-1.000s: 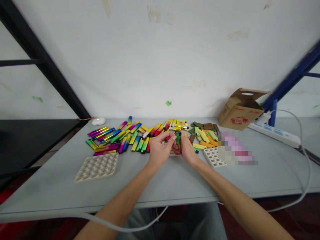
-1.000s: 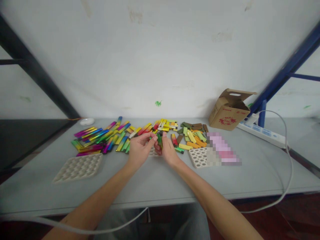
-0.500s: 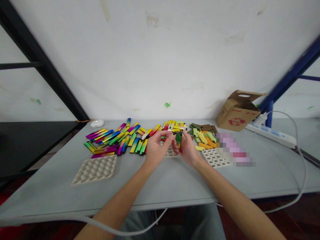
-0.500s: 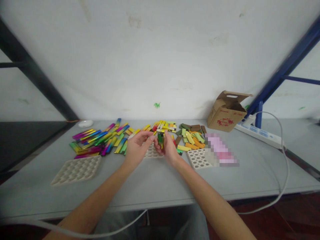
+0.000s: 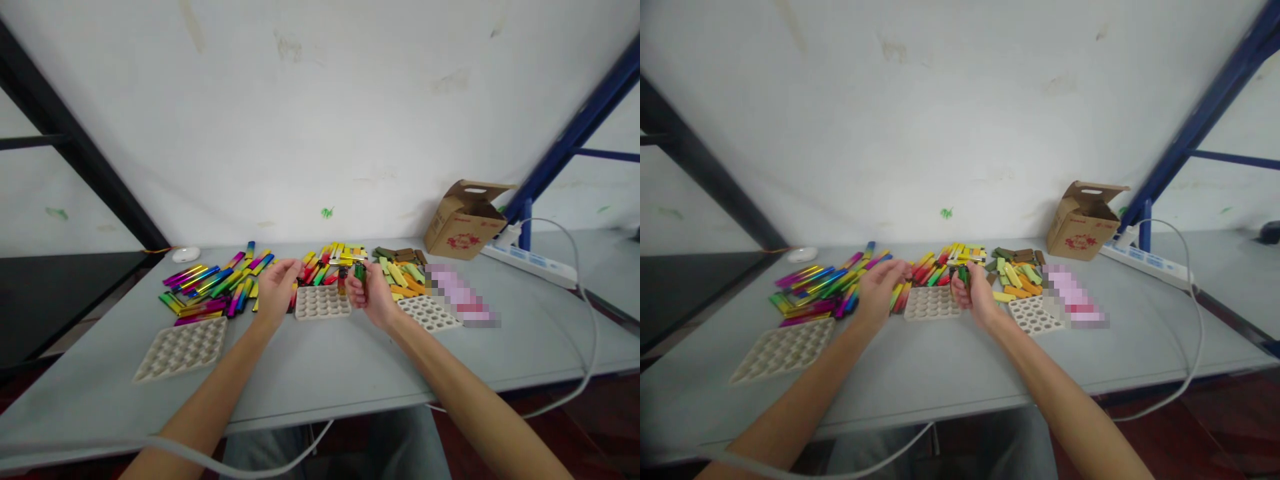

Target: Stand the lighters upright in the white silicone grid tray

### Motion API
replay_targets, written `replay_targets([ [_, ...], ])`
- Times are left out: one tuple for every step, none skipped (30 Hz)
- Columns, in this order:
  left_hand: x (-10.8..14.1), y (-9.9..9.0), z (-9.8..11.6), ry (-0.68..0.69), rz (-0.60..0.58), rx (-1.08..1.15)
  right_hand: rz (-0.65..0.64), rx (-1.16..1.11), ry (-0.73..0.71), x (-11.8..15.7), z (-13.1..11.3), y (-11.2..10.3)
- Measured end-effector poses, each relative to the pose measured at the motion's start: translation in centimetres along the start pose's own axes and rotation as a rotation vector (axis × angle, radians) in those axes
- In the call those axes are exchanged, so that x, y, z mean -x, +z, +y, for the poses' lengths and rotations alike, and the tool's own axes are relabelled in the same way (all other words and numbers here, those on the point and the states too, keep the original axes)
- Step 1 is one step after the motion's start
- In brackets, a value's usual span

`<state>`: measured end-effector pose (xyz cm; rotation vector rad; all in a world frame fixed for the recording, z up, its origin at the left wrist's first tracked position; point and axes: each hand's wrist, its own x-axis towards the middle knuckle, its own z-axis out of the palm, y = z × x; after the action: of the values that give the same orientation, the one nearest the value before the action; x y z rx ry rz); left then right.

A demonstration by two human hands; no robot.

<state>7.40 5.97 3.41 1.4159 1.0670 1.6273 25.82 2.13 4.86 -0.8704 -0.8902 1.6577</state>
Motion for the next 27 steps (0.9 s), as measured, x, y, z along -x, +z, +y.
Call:
replay_targets([
  [0.1,0.0,0.1,0.008,-0.012,0.002,0.005,0.005,0.012,0.1,0.0,0.1],
  [0.1,0.0,0.1,0.014,-0.021,0.000,0.007,0.010,0.025,0.1,-0.1,0.2],
  [0.1,-0.1,0.1,0.017,-0.026,-0.002,0.006,0.016,0.039,0.1,0.0,0.2],
  [0.1,-0.2,0.1,0.020,-0.028,-0.002,0.001,0.021,0.048,0.1,0.0,0.2],
  [0.1,-0.2,0.0,0.020,-0.028,-0.001,-0.006,0.025,0.052,0.2,0.0,0.2],
  [0.1,-0.3,-0.1,0.020,-0.028,0.000,-0.013,0.028,0.052,0.2,0.1,0.2],
  [0.0,-0.4,-0.2,0.019,-0.028,0.000,-0.021,0.030,0.050,0.2,0.1,0.2],
  [0.0,-0.4,-0.3,0.016,-0.029,-0.002,-0.028,0.033,0.049,0.2,0.1,0.2],
  [0.0,-0.5,-0.4,0.012,-0.027,-0.003,-0.030,0.037,0.049,0.2,0.1,0.2],
  [-0.1,-0.5,-0.5,0.008,-0.026,-0.002,-0.031,0.040,0.051,0.2,0.1,0.3],
  [-0.1,-0.6,-0.6,0.004,-0.025,-0.001,-0.028,0.045,0.054,0.1,0.1,0.3],
  [-0.1,-0.6,-0.7,0.002,-0.025,0.002,-0.027,0.048,0.057,0.1,0.1,0.3],
  [-0.2,-0.6,-0.8,0.002,-0.026,0.007,-0.027,0.049,0.058,0.1,0.1,0.3],
  [-0.2,-0.6,-0.8,0.002,-0.029,0.014,-0.028,0.049,0.058,0.1,0.1,0.3],
  [-0.2,-0.6,-0.9,0.003,-0.030,0.022,-0.033,0.048,0.058,0.0,0.2,0.3],
  [-0.3,-0.6,-0.9,0.003,-0.031,0.030,-0.039,0.047,0.056,0.0,0.2,0.3],
  [-0.3,-0.7,-0.9,0.002,-0.030,0.036,-0.045,0.045,0.054,0.0,0.2,0.3],
  [-0.3,-0.7,-0.9,0.000,-0.027,0.038,-0.049,0.043,0.054,-0.1,0.3,0.3],
  [-0.3,-0.7,-0.9,-0.001,-0.023,0.037,-0.052,0.042,0.054,-0.1,0.3,0.2],
  [-0.3,-0.6,-0.9,-0.001,-0.018,0.033,-0.054,0.041,0.055,-0.1,0.4,0.2],
  [-0.3,-0.6,-0.9,0.000,-0.014,0.029,-0.055,0.040,0.056,-0.1,0.4,0.1],
  [-0.3,-0.6,-0.9,0.001,-0.012,0.024,-0.054,0.039,0.057,-0.1,0.4,0.1],
  [-0.3,-0.6,-0.9,0.002,-0.009,0.018,-0.054,0.037,0.058,-0.1,0.4,0.1],
  [-0.3,-0.7,-0.9,0.002,-0.008,0.013,-0.055,0.035,0.057,-0.1,0.4,0.1],
  [-0.3,-0.7,-1.0,0.002,-0.008,0.007,-0.059,0.032,0.058,-0.1,0.4,0.1],
  [-0.4,-0.7,-1.0,0.001,-0.008,0.000,-0.063,0.028,0.058,-0.1,0.4,0.0],
  [-0.4,-0.7,-1.0,0.002,-0.008,-0.008,-0.067,0.023,0.058,-0.1,0.4,0.0],
])
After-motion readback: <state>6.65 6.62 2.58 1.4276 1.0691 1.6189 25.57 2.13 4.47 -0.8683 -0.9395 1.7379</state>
